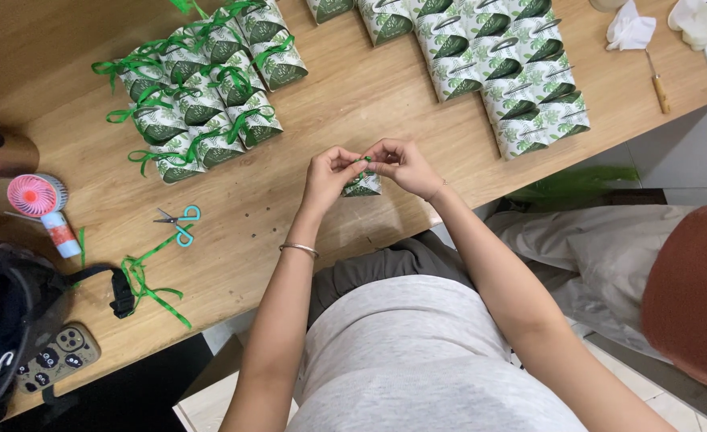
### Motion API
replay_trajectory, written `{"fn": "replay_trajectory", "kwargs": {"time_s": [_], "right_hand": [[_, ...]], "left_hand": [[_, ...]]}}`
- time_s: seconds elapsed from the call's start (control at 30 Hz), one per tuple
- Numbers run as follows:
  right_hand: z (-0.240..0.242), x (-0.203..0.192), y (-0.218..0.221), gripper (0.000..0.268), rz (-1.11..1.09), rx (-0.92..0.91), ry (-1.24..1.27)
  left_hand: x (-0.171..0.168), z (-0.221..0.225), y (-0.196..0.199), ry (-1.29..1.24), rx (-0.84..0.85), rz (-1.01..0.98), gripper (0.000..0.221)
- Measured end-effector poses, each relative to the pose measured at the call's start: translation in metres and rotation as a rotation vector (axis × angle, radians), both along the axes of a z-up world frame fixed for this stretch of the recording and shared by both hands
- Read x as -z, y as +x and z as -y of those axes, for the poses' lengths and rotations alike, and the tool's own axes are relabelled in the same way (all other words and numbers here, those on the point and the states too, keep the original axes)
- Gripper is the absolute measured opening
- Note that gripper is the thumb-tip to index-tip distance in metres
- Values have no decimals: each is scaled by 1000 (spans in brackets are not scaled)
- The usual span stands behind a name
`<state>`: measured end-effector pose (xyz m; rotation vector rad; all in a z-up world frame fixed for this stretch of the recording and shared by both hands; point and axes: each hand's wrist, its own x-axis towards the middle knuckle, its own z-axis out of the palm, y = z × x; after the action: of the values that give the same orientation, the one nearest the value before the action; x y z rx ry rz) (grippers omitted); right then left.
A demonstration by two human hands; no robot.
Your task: The person is wrapping individual products in decorative paper and tying them with green ribbons.
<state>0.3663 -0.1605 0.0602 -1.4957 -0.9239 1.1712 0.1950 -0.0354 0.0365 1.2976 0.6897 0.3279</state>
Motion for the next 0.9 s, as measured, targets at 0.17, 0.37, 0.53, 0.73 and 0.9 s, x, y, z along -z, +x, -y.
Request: {"fn": "replay_trajectory", "kwargs": {"time_s": [0.17,0.37,0.53,0.73,0.9], "right_hand": [[-3,-11,-10,19,-252,29,3],[-6,32,-16,10,-344,139,87],[-6,30,-24,9,-315,176,105],[-6,32,-29,8,-313,279,84],[-1,31,-31,7,-329,305,75]], "left_hand": [[2,3,-2,96,-41,30,13],[-34,11,-2,330,-61,-46,14],[-54,16,-6,418,-53,-106,14],[-61,19,-13,560,-62,-89,10],[-54,20,-17,590,-56,111,13]]}}
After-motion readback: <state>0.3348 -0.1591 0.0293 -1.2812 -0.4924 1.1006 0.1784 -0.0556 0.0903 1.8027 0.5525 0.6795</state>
